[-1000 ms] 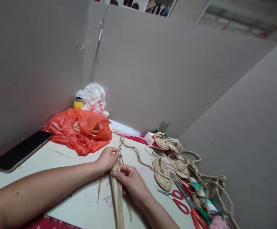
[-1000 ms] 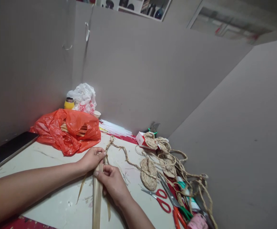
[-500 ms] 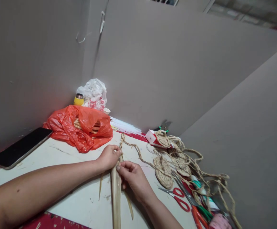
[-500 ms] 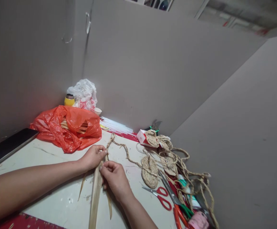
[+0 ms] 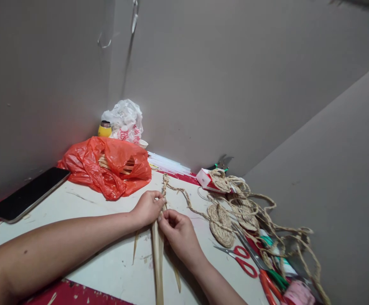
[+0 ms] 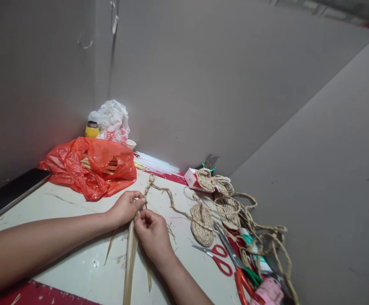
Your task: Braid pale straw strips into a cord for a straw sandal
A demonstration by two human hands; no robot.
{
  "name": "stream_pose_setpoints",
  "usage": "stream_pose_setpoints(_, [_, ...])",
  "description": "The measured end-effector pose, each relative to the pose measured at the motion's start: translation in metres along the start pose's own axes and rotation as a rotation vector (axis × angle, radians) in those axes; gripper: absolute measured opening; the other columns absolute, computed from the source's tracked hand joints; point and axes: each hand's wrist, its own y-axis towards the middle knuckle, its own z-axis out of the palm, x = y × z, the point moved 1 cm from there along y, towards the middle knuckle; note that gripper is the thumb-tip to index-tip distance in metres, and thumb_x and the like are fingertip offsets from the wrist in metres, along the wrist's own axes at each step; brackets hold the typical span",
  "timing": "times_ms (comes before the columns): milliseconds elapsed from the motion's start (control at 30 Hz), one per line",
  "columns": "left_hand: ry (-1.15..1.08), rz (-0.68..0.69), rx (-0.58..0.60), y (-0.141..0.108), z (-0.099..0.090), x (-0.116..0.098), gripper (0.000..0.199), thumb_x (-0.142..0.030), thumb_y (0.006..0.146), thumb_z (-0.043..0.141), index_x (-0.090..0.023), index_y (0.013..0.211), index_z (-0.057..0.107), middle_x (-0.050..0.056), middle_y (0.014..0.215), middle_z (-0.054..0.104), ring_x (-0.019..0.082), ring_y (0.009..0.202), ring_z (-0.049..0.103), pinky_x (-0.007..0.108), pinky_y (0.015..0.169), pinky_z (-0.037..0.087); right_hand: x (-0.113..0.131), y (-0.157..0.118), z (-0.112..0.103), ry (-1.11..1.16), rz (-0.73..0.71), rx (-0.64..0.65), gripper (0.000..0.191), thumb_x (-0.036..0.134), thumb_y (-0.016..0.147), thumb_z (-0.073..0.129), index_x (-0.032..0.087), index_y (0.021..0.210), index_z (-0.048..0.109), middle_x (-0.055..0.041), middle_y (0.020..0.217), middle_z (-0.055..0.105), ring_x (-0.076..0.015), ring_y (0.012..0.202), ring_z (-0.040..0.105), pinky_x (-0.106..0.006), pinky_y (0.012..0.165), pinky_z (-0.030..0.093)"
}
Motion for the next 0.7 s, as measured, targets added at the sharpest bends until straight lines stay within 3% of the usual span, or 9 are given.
stream_pose_setpoints(133, [-0.075,-0.054,0.036,-0.001,0.003,0.000,0.014,-0.027,0.072,0.051,-0.016,0.063,0.051,-0.006,0.051,0.043,0.010,0.051,0.040,0.022,0.052,0.033,0.006,-0.002,0.002,-0.072,-0.079,-0.043,0.024,0.030,0.077,0.051,0.017,0.056,0.046,0.0031,0.054,0.040,-0.0099,0.052,0.034,-0.022,0.050,0.030])
stream_pose_setpoints(300, [-0.123,-0.080,0.034,0.000,0.005,0.001,0.014,-0.024,0.073,0.050,-0.016,0.062,0.049,-0.006,0.049,0.043,0.009,0.048,0.039,0.021,0.050,0.031,0.005,-0.003,0.005,-0.151,-0.090,-0.099,0.022,0.025,0.074,0.049,0.019,0.055,0.041,0.0043,0.051,0.037,-0.0098,0.051,0.031,-0.022,0.049,0.027])
stream_pose_setpoints(467, [-0.133,-0.125,0.015,-0.001,0.003,0.001,0.015,-0.026,0.076,0.051,-0.017,0.065,0.049,-0.008,0.046,0.039,0.007,0.043,0.032,0.020,0.047,0.025,-0.004,0.001,-0.006,-0.267,-0.071,-0.221,0.023,0.022,0.073,0.050,0.019,0.052,0.040,0.0049,0.049,0.036,-0.0099,0.050,0.031,-0.023,0.049,0.025])
stream_pose_setpoints(567, [-0.138,-0.157,-0.002,-0.001,0.002,0.000,0.015,-0.026,0.077,0.051,-0.017,0.065,0.049,-0.009,0.044,0.038,0.007,0.042,0.030,0.020,0.047,0.024,0.004,0.000,-0.013,-0.156,-0.070,-0.248,0.025,0.027,0.078,0.051,0.019,0.055,0.043,0.0047,0.050,0.038,-0.0104,0.050,0.033,-0.023,0.049,0.027])
stream_pose_setpoints(700, [-0.173,-0.162,-0.009,0.000,0.002,0.000,0.019,-0.032,0.076,0.054,-0.017,0.066,0.049,-0.008,0.043,0.039,0.007,0.041,0.032,0.020,0.048,0.025,0.022,-0.002,-0.018,0.172,-0.061,-0.231,0.024,0.041,0.085,0.050,0.020,0.075,0.051,0.0016,0.064,0.056,-0.0125,0.059,0.049,-0.023,0.060,0.040])
